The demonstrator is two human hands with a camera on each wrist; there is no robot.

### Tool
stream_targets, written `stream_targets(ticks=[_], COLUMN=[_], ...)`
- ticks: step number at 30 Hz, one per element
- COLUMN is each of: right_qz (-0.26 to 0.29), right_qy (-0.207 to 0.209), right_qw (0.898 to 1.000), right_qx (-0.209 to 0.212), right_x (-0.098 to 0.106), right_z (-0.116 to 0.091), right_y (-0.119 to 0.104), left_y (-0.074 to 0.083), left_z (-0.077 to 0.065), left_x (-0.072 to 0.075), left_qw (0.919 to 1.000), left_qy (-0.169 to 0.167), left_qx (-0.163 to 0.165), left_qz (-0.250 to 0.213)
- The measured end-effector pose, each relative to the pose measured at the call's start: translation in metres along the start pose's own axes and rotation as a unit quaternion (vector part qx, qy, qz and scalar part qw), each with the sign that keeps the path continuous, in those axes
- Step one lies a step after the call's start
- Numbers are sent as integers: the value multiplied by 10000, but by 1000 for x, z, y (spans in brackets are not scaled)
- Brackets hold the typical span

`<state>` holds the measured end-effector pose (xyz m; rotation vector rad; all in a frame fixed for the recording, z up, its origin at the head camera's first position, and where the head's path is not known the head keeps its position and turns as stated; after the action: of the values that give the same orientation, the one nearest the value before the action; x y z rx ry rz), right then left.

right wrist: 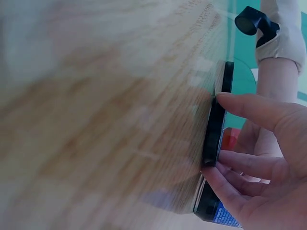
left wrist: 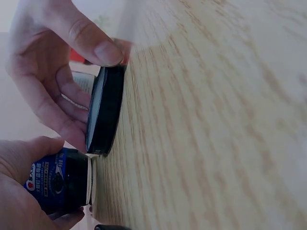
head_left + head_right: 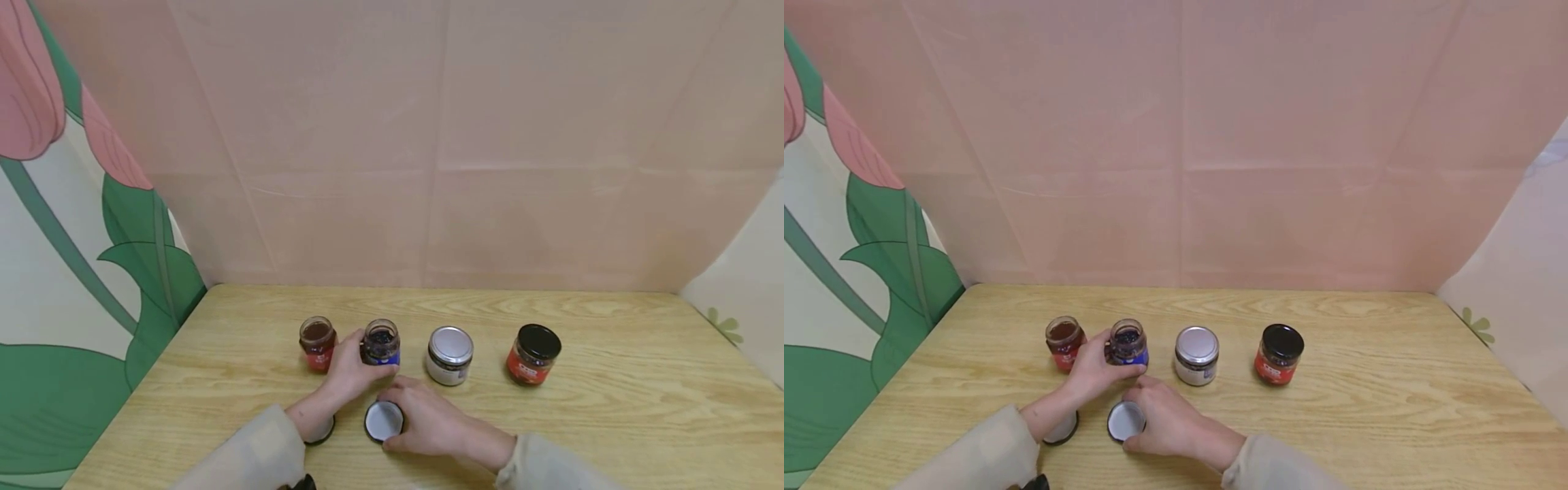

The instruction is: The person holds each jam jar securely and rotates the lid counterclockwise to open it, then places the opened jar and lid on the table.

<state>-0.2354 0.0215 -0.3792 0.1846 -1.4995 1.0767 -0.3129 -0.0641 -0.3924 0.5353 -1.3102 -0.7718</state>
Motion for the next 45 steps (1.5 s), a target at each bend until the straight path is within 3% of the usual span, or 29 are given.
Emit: stream_targets(ticks=[13, 21, 28, 36, 45], right_qz=[-98, -98, -35, 61, 119], right_qy=[-97, -54, -55, 185, 616], right_qw=[9999, 9999, 9999, 9998, 9980], right_qx=[-48, -83, -153, -44, 15], right_x=[-1, 7, 13, 28, 45], right_z=[-4, -10, -13, -22, -32], right_y=[0, 2, 3, 4, 10], left_y=[9, 27, 32, 42, 56], left_z=[-3, 0, -1, -1, 1], left_x=[2, 10, 12, 16, 23], left_qw=[9997, 9997, 9998, 9997, 9992], left_qy=[65, 136, 127, 98, 192], left_qx=[-46, -207, -134, -147, -257], left_qz=[238, -70, -96, -162, 236])
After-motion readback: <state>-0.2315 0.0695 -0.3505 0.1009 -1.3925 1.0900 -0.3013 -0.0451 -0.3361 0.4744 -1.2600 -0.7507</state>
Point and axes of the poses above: each hand's wrist, its own z-axis towards the middle knuckle, its own x-axis out of the back of the hand, y = z × x, the point moved 10 cm from there along z, towards the middle knuckle, and after that the axes turned 5 degrees about z, right-handed, at the moved point
